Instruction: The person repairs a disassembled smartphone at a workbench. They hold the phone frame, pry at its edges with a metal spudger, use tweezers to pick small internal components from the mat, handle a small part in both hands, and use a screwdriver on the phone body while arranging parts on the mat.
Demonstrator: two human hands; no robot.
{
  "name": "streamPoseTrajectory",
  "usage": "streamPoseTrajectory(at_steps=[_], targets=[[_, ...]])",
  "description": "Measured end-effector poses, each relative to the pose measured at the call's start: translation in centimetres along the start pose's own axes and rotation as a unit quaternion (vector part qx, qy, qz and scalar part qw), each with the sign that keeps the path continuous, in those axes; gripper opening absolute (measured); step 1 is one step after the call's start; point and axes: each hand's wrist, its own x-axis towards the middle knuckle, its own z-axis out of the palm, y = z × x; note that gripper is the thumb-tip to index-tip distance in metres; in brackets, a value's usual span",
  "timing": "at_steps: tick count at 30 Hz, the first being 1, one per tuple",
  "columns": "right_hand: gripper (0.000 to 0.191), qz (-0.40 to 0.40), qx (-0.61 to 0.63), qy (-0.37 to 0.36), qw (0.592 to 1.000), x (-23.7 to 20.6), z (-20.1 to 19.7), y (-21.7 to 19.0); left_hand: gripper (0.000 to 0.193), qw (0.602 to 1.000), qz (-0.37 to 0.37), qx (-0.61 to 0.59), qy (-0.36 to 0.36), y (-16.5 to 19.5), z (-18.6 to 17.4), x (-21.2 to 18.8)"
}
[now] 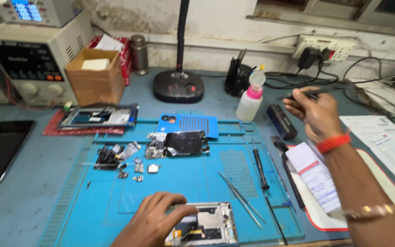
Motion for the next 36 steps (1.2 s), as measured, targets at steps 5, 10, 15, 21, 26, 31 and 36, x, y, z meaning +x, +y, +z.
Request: streamPoseTrajectory(at_steps=[5,10,15,21,26,31,36], targets=[[0.012,0.067,0.014,0.030,0.997,6.7,2.4,0.0,0.038,0.998,-0.058,0.007,-0.038,-3.1,3.9,0.1],[0.010,0.136,-0.050,0.053,0.988,9.3,4.5,1.4,0.025,0.994,-0.096,0.029,0.039,-3.2,5.4,0.0],[0.009,0.158,-0.060,0.032,0.985,9.3,4.5,1.7,0.026,0.995,-0.095,0.032,0.015,-2.8,5.0,0.5],[0.008,0.177,-0.029,0.019,0.984,8.4,4.7,1.9,0.024,0.998,-0.039,0.042,0.039,-2.8,5.2,0.4],[0.010,0.159,-0.059,0.013,0.985,8.4,5.2,0.5,0.023,0.994,-0.093,0.029,0.047,-2.3,5.2,0.8],[0.010,0.185,-0.066,0.010,0.981,8.3,5.1,-0.3,0.021,0.991,-0.114,0.040,0.063,-1.8,5.2,1.5],[0.012,0.190,-0.043,0.007,0.981,7.6,5.2,0.3,0.022,0.990,-0.118,0.043,0.063,-2.0,5.4,1.5]])
